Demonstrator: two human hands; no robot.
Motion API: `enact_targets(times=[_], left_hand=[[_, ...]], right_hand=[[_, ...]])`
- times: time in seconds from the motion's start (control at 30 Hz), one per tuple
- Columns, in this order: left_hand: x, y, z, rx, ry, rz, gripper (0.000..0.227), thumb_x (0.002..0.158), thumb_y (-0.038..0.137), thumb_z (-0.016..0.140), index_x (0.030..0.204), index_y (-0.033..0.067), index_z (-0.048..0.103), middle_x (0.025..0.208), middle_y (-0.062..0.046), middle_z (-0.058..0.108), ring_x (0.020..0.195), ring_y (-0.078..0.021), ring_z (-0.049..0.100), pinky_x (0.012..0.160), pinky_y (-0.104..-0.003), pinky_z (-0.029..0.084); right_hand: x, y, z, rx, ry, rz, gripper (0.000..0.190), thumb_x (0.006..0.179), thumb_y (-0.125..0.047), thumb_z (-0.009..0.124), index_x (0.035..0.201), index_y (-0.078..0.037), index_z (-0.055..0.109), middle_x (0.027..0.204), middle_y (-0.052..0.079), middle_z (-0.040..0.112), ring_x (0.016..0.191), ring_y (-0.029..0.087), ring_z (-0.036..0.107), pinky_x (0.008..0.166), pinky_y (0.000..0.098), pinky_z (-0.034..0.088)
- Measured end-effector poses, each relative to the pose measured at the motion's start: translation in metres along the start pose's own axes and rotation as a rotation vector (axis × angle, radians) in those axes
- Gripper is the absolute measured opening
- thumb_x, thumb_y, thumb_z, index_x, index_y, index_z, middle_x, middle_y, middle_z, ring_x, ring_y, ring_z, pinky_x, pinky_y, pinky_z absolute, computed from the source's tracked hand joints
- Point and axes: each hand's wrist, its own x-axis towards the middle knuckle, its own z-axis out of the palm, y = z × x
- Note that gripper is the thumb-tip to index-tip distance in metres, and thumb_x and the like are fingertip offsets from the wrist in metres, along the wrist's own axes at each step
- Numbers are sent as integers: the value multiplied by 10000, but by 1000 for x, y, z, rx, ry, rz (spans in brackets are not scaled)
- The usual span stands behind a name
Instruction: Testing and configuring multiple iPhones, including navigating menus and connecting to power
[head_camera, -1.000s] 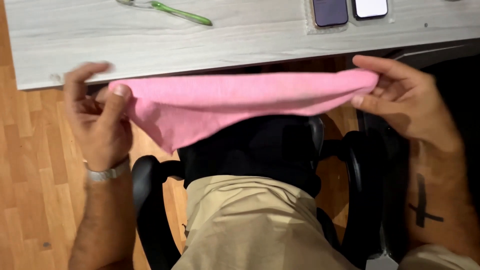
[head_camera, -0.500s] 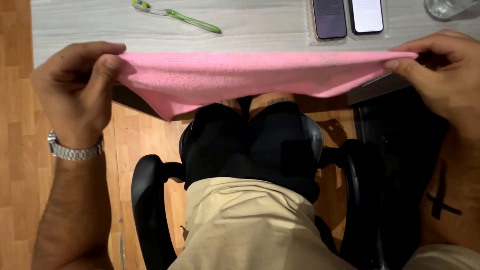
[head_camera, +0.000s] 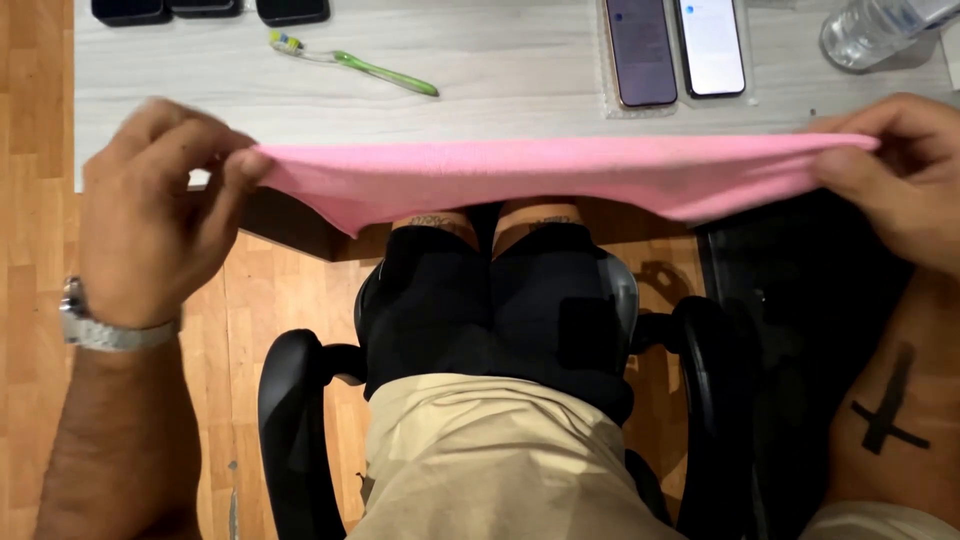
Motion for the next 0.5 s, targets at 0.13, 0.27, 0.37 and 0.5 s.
enact_targets(times=[0.13,0.27,0.37,0.5], left_hand=[[5,-12,4,-862,-315,-136,151,938,139,516,889,22,599,988,-114,606,953,-208,608,731,-243,547],[8,-3,37,-1502,-287,-544,223,924,197,532,708,148,547,615,67,478,532,-48,446,510,-176,375],[1,26,64,-1521,-193,-890,86,857,174,611,781,154,579,618,46,509,522,-52,473,444,-178,377],[4,75,99,-1718,-250,-838,54,861,114,605,844,72,575,679,-87,612,602,-185,648,574,-311,608]], right_hand=[[1,38,-1,428,127,60,242,936,-312,598,971,-97,490,721,-34,462,606,10,409,589,139,299],[25,34,24,617,98,317,113,954,-214,592,975,-154,499,756,-37,530,584,42,523,522,137,434],[28,14,55,569,170,337,47,974,-150,545,1004,-117,532,841,-53,551,717,5,497,647,126,399],[33,-45,90,247,113,272,72,981,-144,549,1036,-101,531,857,-56,507,765,37,459,703,156,368]])
